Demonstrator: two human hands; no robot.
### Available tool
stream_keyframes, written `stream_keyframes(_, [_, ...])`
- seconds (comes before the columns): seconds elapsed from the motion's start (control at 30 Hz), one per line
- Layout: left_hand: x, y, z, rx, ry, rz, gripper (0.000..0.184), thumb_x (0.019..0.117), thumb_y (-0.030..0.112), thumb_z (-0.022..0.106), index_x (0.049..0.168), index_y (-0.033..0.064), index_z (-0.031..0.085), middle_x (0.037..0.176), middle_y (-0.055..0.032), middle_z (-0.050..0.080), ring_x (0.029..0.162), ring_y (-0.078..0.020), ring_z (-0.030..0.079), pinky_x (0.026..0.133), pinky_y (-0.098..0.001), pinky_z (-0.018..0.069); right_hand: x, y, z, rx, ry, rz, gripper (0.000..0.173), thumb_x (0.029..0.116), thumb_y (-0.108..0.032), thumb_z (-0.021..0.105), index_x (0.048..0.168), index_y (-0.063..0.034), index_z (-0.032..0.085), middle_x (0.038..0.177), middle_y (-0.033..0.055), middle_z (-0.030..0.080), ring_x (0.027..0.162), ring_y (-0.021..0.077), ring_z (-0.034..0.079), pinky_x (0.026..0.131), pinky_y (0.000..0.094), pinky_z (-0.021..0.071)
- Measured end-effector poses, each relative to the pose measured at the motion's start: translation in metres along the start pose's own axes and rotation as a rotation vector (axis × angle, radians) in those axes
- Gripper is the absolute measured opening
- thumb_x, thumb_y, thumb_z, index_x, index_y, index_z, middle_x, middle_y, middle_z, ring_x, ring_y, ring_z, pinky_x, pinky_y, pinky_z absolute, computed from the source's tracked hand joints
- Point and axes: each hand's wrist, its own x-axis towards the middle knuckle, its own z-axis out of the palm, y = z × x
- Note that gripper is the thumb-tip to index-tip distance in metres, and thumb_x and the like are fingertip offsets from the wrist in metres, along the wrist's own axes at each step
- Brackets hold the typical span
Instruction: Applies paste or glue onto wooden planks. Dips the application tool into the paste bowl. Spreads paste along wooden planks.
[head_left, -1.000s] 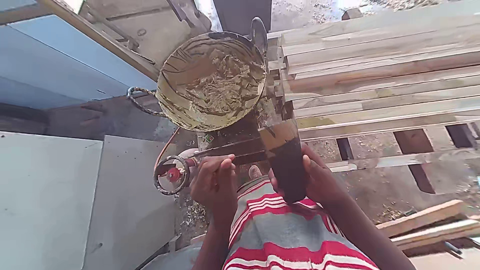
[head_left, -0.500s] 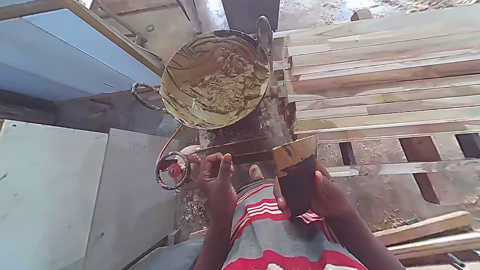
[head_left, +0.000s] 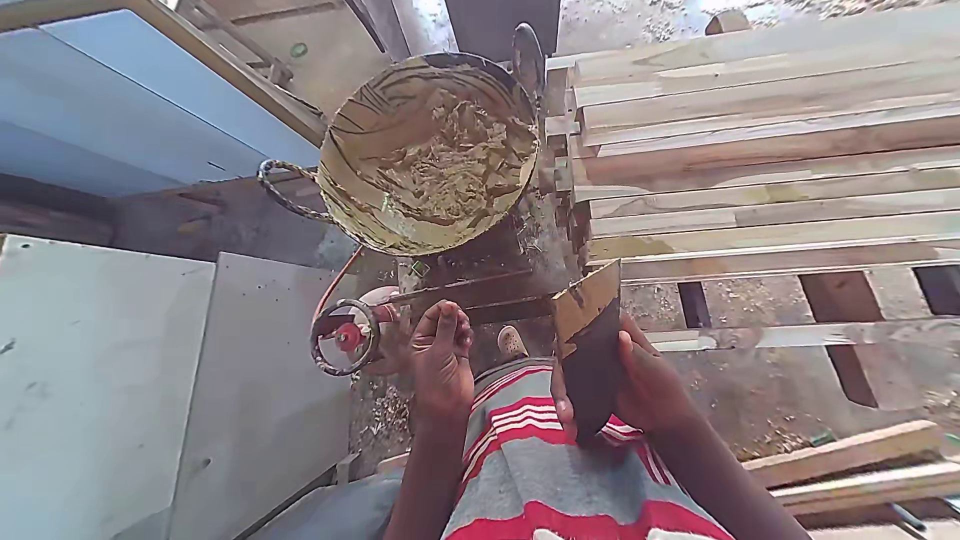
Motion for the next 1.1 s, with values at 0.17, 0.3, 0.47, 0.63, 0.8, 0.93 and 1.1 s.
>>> stream_keyframes(0.17, [-0.003, -0.004, -0.001, 0.064, -0.061, 0.097, 0.027, 0.1037, 0.002, 0.052, 0.092, 0.0084, 0.075, 0.082, 0.0011, 0.074, 0.068, -0.0030, 0.068, 0.060, -0.0168, 0.0564, -0.002, 0.003, -0.004, 0.039, 0.014, -0.003, 0.030, 0.1102, -0.035, 0.046, 0.134, -0.0234, 0.061, 0.113, 0.0055, 0.070, 0.093, 0.0194, 0.073, 0.077, 0.0368, 0.0641])
stream_keyframes(0.3, [-0.005, -0.007, -0.001, 0.134, -0.144, 0.238, 0.030, 0.1062, 0.004, 0.046, 0.092, 0.0102, 0.072, 0.081, 0.0042, 0.073, 0.069, -0.0016, 0.066, 0.061, -0.0159, 0.0558, -0.003, 0.004, -0.006, 0.047, -0.021, -0.012, 0.029, 0.1105, -0.034, 0.045, 0.132, -0.0241, 0.062, 0.109, 0.0033, 0.071, 0.092, 0.0166, 0.073, 0.077, 0.0340, 0.0630])
stream_keyframes(0.47, [-0.007, -0.007, 0.002, 0.134, -0.275, 0.372, 0.037, 0.1101, 0.017, 0.032, 0.083, 0.0221, 0.056, 0.070, 0.0135, 0.058, 0.065, 0.0016, 0.059, 0.062, -0.0146, 0.0519, 0.000, 0.005, -0.004, 0.033, -0.066, -0.020, 0.028, 0.1115, -0.031, 0.043, 0.130, -0.0238, 0.063, 0.099, 0.0016, 0.076, 0.087, 0.0143, 0.075, 0.077, 0.0307, 0.0629])
stream_keyframes(0.63, [-0.011, -0.009, 0.001, 0.294, -0.301, 0.497, 0.033, 0.1102, 0.034, 0.041, 0.083, 0.0286, 0.059, 0.071, 0.0180, 0.057, 0.066, 0.0035, 0.056, 0.063, -0.0151, 0.0500, 0.004, 0.012, -0.003, 0.170, -0.150, -0.053, 0.027, 0.1100, -0.032, 0.045, 0.123, -0.0179, 0.065, 0.074, -0.0053, 0.070, 0.071, 0.0070, 0.070, 0.071, 0.0273, 0.0593])
stream_keyframes(0.8, [-0.014, -0.010, 0.000, 0.337, -0.324, 0.489, 0.032, 0.1102, 0.032, 0.042, 0.084, 0.0314, 0.060, 0.074, 0.0207, 0.059, 0.068, 0.0053, 0.057, 0.064, -0.0139, 0.0492, 0.000, 0.018, 0.001, 0.328, -0.148, 0.021, 0.022, 0.1064, -0.033, 0.052, 0.116, -0.0223, 0.068, 0.075, -0.0097, 0.071, 0.071, 0.0036, 0.070, 0.072, 0.0251, 0.0580])
stream_keyframes(0.93, [-0.017, -0.011, -0.002, 0.358, -0.327, 0.477, 0.032, 0.1100, 0.031, 0.042, 0.084, 0.0321, 0.060, 0.073, 0.0212, 0.058, 0.067, 0.0054, 0.055, 0.063, -0.0142, 0.0476, 0.002, 0.017, 0.002, 0.381, -0.166, 0.056, 0.020, 0.1057, -0.033, 0.054, 0.109, -0.0215, 0.069, 0.072, -0.0094, 0.069, 0.069, 0.0038, 0.069, 0.071, 0.0250, 0.0578])
stream_keyframes(1.1, [-0.017, -0.012, -0.004, 0.341, -0.310, 0.458, 0.030, 0.1090, 0.031, 0.045, 0.086, 0.0320, 0.063, 0.075, 0.0201, 0.060, 0.068, 0.0038, 0.058, 0.063, -0.0147, 0.0499, 0.002, 0.018, 0.000, 0.448, -0.189, 0.097, 0.019, 0.1050, -0.035, 0.055, 0.102, -0.0216, 0.069, 0.070, -0.0102, 0.068, 0.067, 0.0032, 0.068, 0.070, 0.0239, 0.0566])
